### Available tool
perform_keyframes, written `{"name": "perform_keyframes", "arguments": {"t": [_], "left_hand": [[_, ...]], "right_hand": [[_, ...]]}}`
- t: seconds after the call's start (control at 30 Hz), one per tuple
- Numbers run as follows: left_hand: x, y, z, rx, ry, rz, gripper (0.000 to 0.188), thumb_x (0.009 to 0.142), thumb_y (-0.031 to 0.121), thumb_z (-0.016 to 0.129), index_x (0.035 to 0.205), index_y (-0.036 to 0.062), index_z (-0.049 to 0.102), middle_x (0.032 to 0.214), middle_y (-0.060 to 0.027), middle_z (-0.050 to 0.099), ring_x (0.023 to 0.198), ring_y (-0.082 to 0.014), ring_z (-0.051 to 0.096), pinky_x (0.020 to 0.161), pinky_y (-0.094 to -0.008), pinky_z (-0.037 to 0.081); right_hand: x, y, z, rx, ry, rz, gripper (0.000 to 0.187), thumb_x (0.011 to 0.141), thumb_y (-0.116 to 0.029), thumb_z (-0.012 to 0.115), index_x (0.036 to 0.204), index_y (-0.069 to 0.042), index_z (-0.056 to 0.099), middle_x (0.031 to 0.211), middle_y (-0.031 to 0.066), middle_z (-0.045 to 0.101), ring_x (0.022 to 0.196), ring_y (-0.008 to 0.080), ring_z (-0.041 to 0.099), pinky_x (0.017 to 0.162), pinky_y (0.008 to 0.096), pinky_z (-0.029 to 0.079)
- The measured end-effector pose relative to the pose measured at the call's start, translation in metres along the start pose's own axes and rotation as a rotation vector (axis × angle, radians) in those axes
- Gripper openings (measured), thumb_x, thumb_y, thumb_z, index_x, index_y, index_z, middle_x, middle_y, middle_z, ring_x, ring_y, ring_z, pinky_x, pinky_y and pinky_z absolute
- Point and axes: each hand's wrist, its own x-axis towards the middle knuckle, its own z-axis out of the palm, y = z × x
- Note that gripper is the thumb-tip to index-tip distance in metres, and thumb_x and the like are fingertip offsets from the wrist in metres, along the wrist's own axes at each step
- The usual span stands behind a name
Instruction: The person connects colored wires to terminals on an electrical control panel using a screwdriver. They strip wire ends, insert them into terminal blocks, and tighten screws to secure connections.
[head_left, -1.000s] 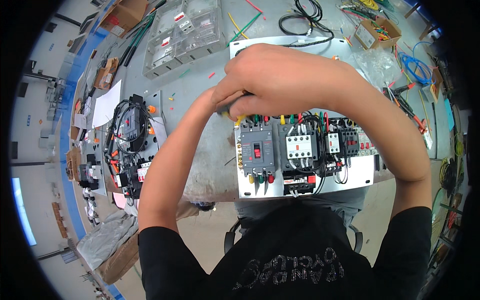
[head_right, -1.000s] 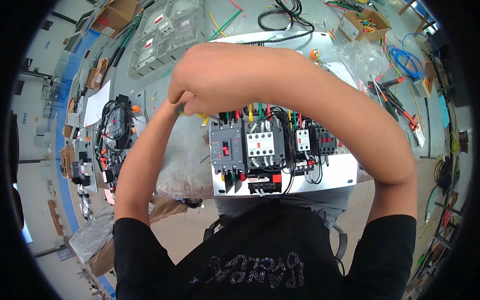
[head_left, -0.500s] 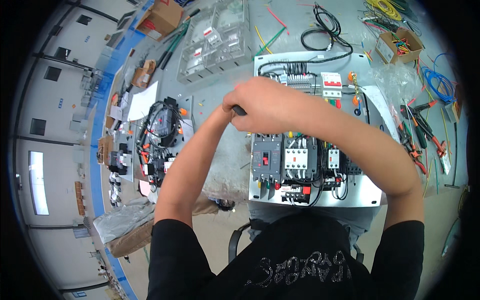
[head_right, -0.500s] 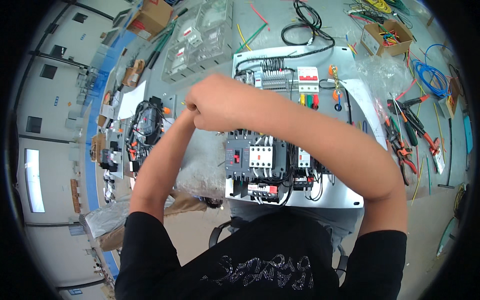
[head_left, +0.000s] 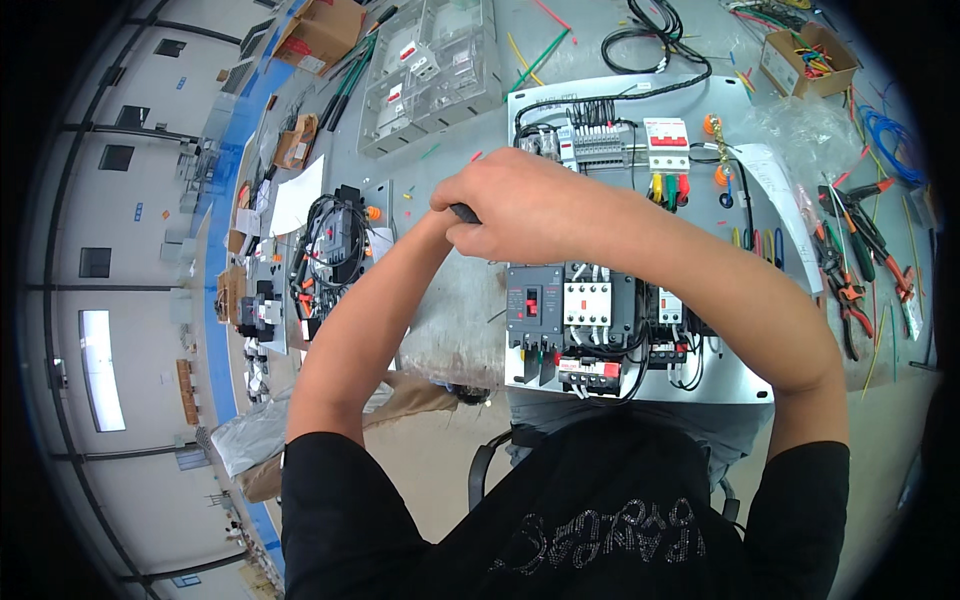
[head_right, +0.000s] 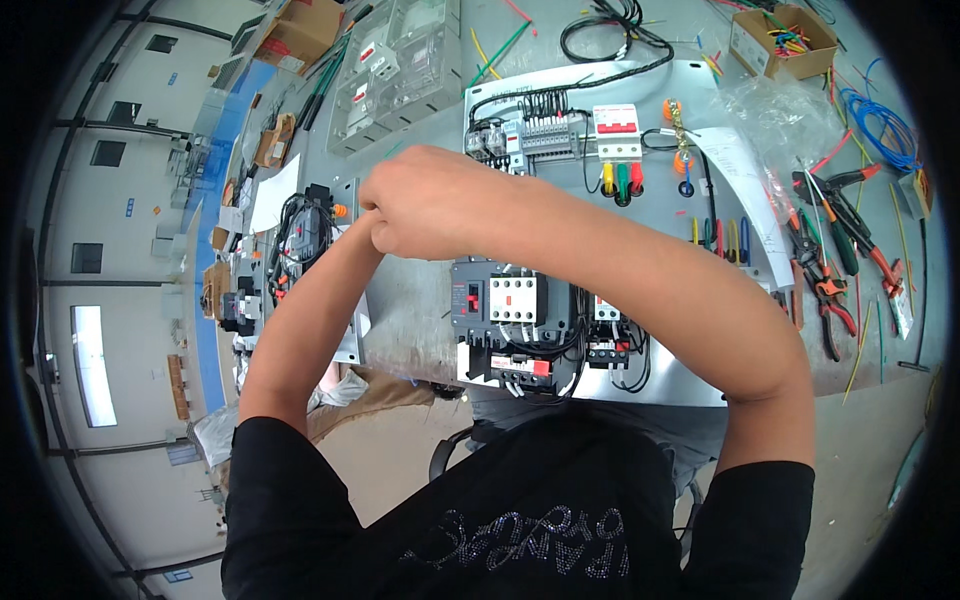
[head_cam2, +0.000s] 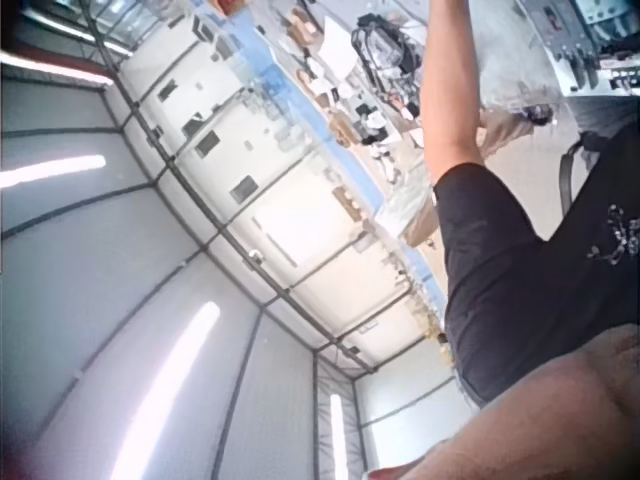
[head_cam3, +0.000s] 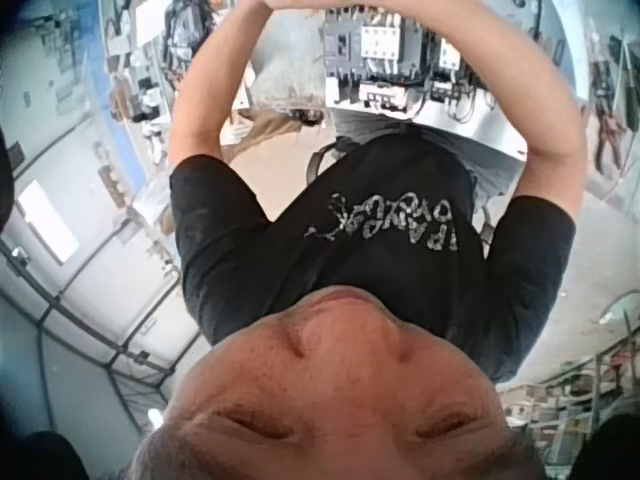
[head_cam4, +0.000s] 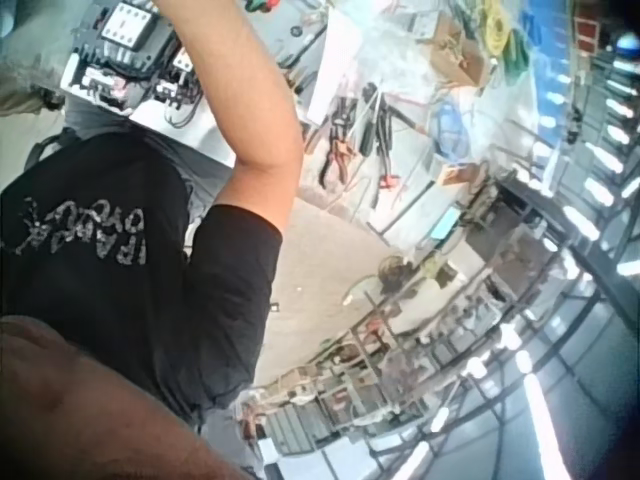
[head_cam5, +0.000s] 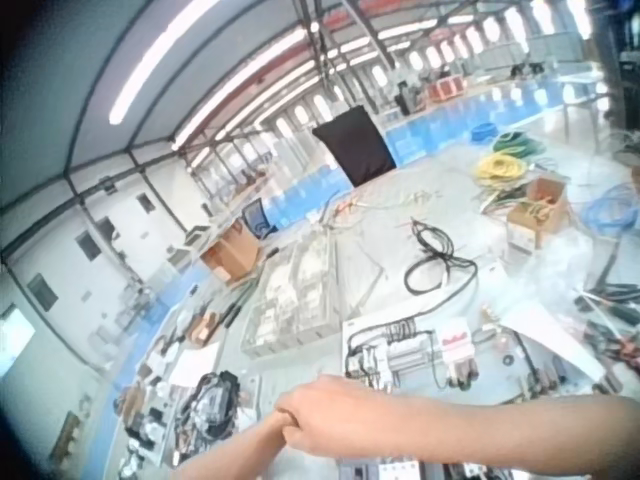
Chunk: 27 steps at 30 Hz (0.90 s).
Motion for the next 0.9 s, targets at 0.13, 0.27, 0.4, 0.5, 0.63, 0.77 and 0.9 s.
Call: {"name": "perform_keyframes", "arguments": {"t": [0.13,0.27,0.4,0.5,0.63,0.77,0.9], "left_hand": [[-0.007,-0.003,0.002,-0.01,0.014,-0.024,0.036,0.083,0.031,0.087,0.108,0.0074,0.075,0.097,-0.0018,0.074,0.086,-0.0121,0.068,0.072,-0.032,0.058],[-0.014,-0.007,0.005,-0.026,0.028,-0.048,0.037,0.083,0.031,0.087,0.109,0.007,0.075,0.098,-0.0022,0.074,0.088,-0.0123,0.069,0.073,-0.0323,0.059],[-0.014,-0.011,0.006,-0.025,0.043,-0.038,0.037,0.083,0.031,0.087,0.109,0.0067,0.076,0.1,-0.0026,0.075,0.09,-0.0124,0.069,0.075,-0.0327,0.059],[-0.015,-0.014,0.012,-0.022,0.051,-0.011,0.037,0.083,0.031,0.086,0.109,0.0064,0.076,0.101,-0.0029,0.075,0.091,-0.0126,0.069,0.076,-0.033,0.059],[-0.017,-0.013,0.005,0.001,0.095,0.09,0.038,0.083,0.03,0.086,0.11,0.0061,0.076,0.102,-0.0033,0.076,0.093,-0.0127,0.07,0.077,-0.0334,0.06],[-0.029,-0.028,0.011,-0.056,0.1,0.209,0.038,0.083,0.03,0.086,0.11,0.0058,0.076,0.104,-0.0037,0.077,0.095,-0.0129,0.07,0.079,-0.0337,0.06],[-0.037,-0.035,0.017,-0.085,0.072,0.334,0.038,0.083,0.03,0.086,0.111,0.0054,0.076,0.105,-0.004,0.077,0.096,-0.0131,0.071,0.08,-0.0341,0.061]], "right_hand": [[0.005,0.009,0.004,0.008,0.012,-0.046,0.033,0.094,-0.02,0.064,0.119,-0.002,0.077,0.103,0.0236,0.078,0.099,0.0427,0.074,0.093,0.0503,0.059],[0.005,0.017,0.008,0.027,0.08,-0.074,0.032,0.092,-0.019,0.066,0.115,0.0,0.077,0.099,0.0239,0.077,0.099,0.0428,0.075,0.092,0.0511,0.06],[0.013,0.019,0.011,-0.052,0.089,-0.061,0.031,0.09,-0.02,0.067,0.111,0.001,0.076,0.096,0.0236,0.077,0.096,0.043,0.075,0.091,0.0517,0.06],[0.009,0.012,0.024,-0.056,0.077,-0.029,0.031,0.091,-0.021,0.066,0.11,0.001,0.076,0.095,0.0235,0.077,0.095,0.0435,0.075,0.09,0.0521,0.06],[0.009,-0.001,0.026,-0.12,0.175,-0.013,0.036,0.094,-0.029,0.068,0.111,0.001,0.075,0.097,0.024,0.077,0.097,0.0448,0.075,0.089,0.0519,0.06],[0.002,-0.009,0.024,-0.097,0.141,-0.049,0.046,0.096,-0.043,0.072,0.113,0.0,0.074,0.097,0.0245,0.076,0.095,0.0449,0.074,0.088,0.0513,0.059],[-0.002,-0.023,-0.001,-0.112,-0.057,0.058,0.065,0.096,-0.052,0.075,0.132,0.001,0.071,0.09,0.0206,0.073,0.083,0.0363,0.071,0.074,0.0463,0.054]]}}
